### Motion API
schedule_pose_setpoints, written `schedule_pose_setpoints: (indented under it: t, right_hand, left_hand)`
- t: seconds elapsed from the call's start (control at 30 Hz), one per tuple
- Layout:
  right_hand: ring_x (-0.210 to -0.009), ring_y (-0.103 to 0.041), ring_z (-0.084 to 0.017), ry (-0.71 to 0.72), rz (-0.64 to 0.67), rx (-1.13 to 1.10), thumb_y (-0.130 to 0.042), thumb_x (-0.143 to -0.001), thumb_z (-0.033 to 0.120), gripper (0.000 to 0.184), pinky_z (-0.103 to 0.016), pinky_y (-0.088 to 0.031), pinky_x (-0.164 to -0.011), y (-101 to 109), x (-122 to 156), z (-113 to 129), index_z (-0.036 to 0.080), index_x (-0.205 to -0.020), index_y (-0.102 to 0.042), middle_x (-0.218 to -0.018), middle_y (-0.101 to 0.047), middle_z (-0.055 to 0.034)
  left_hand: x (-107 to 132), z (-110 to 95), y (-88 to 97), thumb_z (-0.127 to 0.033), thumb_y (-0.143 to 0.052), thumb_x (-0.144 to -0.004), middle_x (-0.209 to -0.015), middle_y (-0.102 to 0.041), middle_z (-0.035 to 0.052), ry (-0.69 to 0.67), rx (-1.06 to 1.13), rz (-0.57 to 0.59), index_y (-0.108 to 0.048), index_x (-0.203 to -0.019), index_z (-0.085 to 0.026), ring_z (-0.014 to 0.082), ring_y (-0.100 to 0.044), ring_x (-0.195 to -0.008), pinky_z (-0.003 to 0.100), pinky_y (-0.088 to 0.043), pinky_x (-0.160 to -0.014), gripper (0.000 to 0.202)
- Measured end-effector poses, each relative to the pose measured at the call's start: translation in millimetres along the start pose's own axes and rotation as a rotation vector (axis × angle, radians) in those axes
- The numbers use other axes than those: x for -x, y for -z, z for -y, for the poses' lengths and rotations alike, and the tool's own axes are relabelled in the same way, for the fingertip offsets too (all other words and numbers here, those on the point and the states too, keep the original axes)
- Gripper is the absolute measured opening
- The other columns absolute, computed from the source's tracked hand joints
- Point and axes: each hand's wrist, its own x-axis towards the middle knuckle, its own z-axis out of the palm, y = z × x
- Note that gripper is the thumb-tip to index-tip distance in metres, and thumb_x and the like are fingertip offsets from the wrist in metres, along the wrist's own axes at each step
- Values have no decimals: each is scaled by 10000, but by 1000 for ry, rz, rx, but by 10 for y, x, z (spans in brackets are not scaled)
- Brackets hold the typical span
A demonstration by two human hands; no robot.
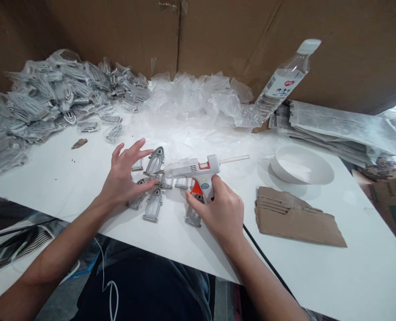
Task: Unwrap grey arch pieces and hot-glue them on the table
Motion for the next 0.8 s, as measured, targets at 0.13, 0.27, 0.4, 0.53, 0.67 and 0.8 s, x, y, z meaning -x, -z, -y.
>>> schedule_pose_setpoints:
  t: [0.13, 0.27, 0.4, 0.53, 0.67, 0.8]
  right_hand:
    - [-463, -325, -90, 48, -31, 22, -688, -773, 565, 489, -246, -256, -480, 5, -2, -9, 242, -713, -324, -549, -387, 74]
    - [-462, -339, -88, 90, -45, 38, -669, -795, 548, 460, -241, -256, -481, 1, -5, -2, 238, -723, -337, -555, -393, 71]
    - [-465, -337, -87, 127, -72, 76, -657, -798, 510, 419, -240, -243, -478, -6, -7, 1, 235, -723, -350, -554, -377, 70]
    - [-475, -337, -85, 188, -116, 134, -669, -793, 487, 403, -239, -234, -478, -2, -12, 0, 231, -724, -366, -556, -381, 67]
    - [-493, -361, -84, 241, -130, 179, -690, -790, 445, 380, -238, -245, -487, 14, -21, 2, 224, -731, -387, -566, -411, 62]
    - [-514, -399, -93, 274, -123, 211, -694, -794, 405, 322, -237, -252, -489, 29, -22, -6, 216, -754, -436, -571, -426, 59]
  left_hand:
    - [0, 1, 11, -292, -763, -826, -1338, -662, 82, -14, 2, 4, -206, -1543, -254, 257, -592, -1260, 507, -148, -1241, 908]
    - [-2, 3, 17, -228, -729, -845, -1333, -666, 70, -44, -15, 9, -190, -1554, -262, 242, -596, -1234, 508, -164, -1242, 892]
    - [-3, 18, 9, -202, -708, -836, -1343, -661, 54, -110, -36, 34, -175, -1566, -274, 240, -601, -1183, 524, -187, -1238, 907]
    - [-1, 25, 3, -141, -668, -828, -1347, -658, 46, -159, -44, 80, -136, -1578, -275, 231, -595, -1156, 530, -197, -1232, 930]
    - [0, 29, 8, -106, -663, -812, -1357, -650, 49, -188, -22, 131, -68, -1591, -258, 235, -575, -1180, 538, -179, -1235, 992]
    - [-4, 34, 19, -74, -650, -811, -1336, -657, 42, -212, -14, 196, -25, -1594, -256, 236, -565, -1186, 562, -167, -1236, 1018]
